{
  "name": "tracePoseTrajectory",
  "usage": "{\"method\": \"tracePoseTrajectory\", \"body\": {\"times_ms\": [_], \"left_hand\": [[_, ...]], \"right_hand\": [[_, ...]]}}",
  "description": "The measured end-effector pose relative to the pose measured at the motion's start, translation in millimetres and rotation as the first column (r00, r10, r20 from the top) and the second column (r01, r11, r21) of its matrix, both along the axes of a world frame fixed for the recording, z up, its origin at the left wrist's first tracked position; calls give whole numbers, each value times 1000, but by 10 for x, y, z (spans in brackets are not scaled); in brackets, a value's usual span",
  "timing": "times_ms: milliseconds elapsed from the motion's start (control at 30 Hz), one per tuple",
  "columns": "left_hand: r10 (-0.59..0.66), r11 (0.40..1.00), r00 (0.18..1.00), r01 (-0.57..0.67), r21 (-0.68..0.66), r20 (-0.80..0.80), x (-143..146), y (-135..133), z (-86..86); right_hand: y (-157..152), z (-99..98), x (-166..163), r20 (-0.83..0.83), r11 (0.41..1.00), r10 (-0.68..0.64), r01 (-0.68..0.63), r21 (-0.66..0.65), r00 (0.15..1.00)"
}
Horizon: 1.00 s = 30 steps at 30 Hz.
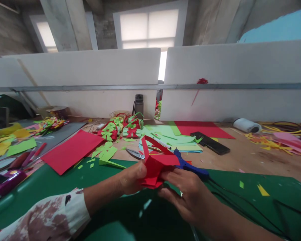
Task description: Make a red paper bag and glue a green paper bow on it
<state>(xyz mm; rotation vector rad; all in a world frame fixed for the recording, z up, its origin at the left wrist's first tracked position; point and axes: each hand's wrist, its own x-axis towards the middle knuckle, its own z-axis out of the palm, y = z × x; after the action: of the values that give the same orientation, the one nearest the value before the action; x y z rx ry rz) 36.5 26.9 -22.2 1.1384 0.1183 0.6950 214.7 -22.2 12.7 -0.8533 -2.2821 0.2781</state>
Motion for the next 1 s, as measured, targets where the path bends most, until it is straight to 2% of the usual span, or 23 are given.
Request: {"method": "tracePoseTrajectory", "body": {"times_ms": [167, 300, 433, 533, 600, 833, 933, 1000], "left_hand": [[38, 998, 998, -40, -42, -46, 54, -51, 47], [69, 989, 994, -79, -129, -79, 82, -63, -19], [86, 978, 991, -104, -178, -106, 69, -45, -81], [99, 969, 984, -129, -211, -148, 17, -52, -60], [117, 969, 977, -152, -195, -179, -32, -78, -31], [282, 956, 895, -294, 17, -345, -135, -126, 26], [299, 947, 887, -322, -10, -351, -123, -98, 47], [305, 939, 888, -340, -46, -343, -106, -96, 68]], "right_hand": [[30, -20, -3, -18, 994, 76, -77, -81, 997], [56, -44, -16, -7, 987, 104, -104, -123, 995], [93, -76, -15, -56, 983, 140, -145, -116, 989], [119, -64, -4, -83, 978, 168, -176, -111, 982], [135, -49, 4, -81, 979, 162, -171, -115, 983], [205, -67, 13, -11, 964, 195, -194, -183, 981], [215, -44, -3, -9, 969, 201, -200, -145, 980], [202, 1, -26, -23, 977, 160, -162, -138, 987]]}}
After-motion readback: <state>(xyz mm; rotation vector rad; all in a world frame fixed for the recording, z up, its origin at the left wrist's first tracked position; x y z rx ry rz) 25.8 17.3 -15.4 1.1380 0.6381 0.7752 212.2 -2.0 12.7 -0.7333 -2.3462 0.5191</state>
